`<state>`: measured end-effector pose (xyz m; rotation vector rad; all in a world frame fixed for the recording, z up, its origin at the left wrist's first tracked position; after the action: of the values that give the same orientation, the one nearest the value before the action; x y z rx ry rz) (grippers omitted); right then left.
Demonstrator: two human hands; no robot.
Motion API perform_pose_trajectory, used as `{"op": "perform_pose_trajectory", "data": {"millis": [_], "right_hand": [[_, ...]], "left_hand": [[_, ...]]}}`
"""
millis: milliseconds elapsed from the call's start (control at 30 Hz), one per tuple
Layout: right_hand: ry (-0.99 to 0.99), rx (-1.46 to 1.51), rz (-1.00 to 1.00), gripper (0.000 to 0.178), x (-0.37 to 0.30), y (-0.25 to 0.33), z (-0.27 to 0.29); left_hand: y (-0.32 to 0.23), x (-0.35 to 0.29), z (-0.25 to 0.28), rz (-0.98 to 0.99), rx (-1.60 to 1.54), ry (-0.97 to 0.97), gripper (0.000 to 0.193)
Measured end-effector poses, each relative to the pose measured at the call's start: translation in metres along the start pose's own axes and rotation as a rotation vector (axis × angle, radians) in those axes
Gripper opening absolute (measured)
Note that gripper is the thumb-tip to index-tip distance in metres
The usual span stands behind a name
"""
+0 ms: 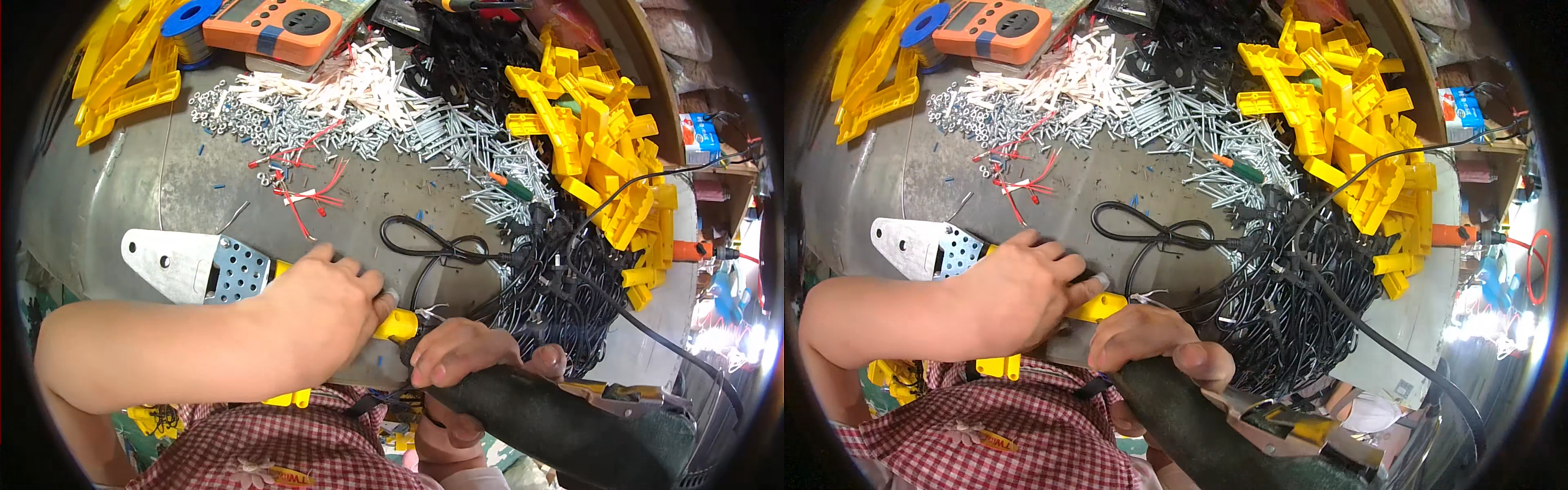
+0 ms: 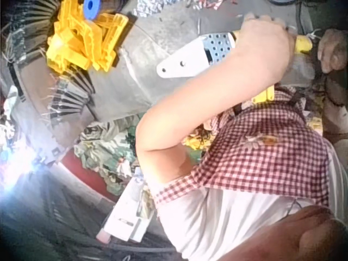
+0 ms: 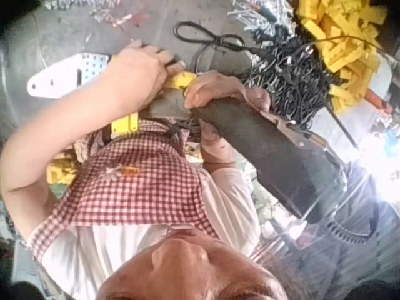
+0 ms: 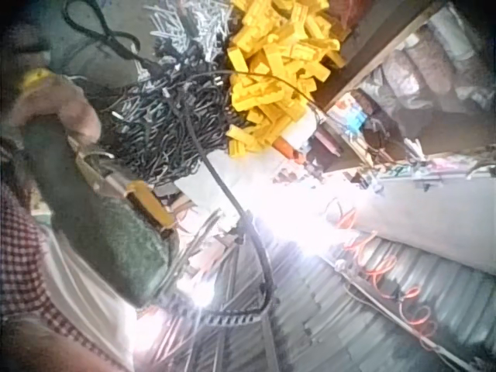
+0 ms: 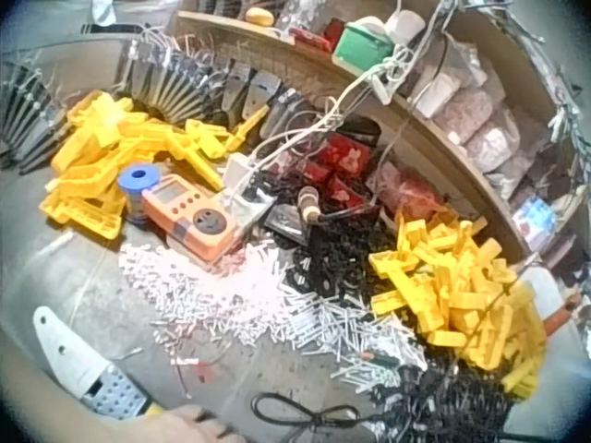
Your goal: The person assembles electronic components by connecting wiring harnesses, soldering solder wire with a soldering iron, and fastening screws with an electric screwdriver to secure metal brackets to yellow plastic housings.
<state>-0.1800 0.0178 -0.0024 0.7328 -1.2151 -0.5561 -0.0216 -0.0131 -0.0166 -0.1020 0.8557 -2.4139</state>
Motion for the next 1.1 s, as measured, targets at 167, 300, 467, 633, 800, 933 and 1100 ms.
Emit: {"op": "perform_pose_trajectory", "data": {"millis": [167, 300, 467, 633, 800, 933, 1100], "right_hand": [[-0.145, -0.068, -0.234, 0.083, -0.020, 0.013, -0.003], [-0.108, -0.190, -0.122, 0.090, -0.004, 0.026, -0.003], [-0.469, -0.075, -0.171, 0.095, 0.032, 0.047, -0.006], [-0.342, 0.142, -0.211, 0.075, 0.023, 0.063, -0.017], [-0.106, 0.214, -0.239, 0.065, 0.022, 0.052, -0.025], [0.028, 0.240, -0.197, 0.061, 0.018, 0.030, -0.025], [0.120, 0.269, -0.174, 0.042, 0.033, 0.026, -0.034]], "left_hand": [[-0.006, -0.007, 0.002, 0.051, 0.003, -0.005, 0.047], [-0.006, 0.004, -0.002, 0.025, -0.015, -0.135, 0.036], [0.015, 0.033, 0.005, 0.134, -0.069, -0.415, 0.043], [0.011, 0.037, 0.006, 0.130, -0.090, -0.408, 0.042], [0.012, 0.033, 0.006, 0.140, -0.052, -0.446, 0.040], [0.016, 0.003, 0.026, 0.023, -0.091, -0.321, 0.057], [0.028, -0.043, 0.020, -0.007, 0.100, -0.228, 0.072]]}}
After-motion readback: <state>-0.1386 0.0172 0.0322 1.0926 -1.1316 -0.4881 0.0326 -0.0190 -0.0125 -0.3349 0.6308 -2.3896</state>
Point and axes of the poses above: each hand's wrist, its own x-axis towards the middle knuckle, its own z-axis out of the back of the hand, y = z × x, the point moved 2 cm from there along x, towards the middle knuckle, and after that the axes turned 15 degrees about -x, right-handed, at the moved point
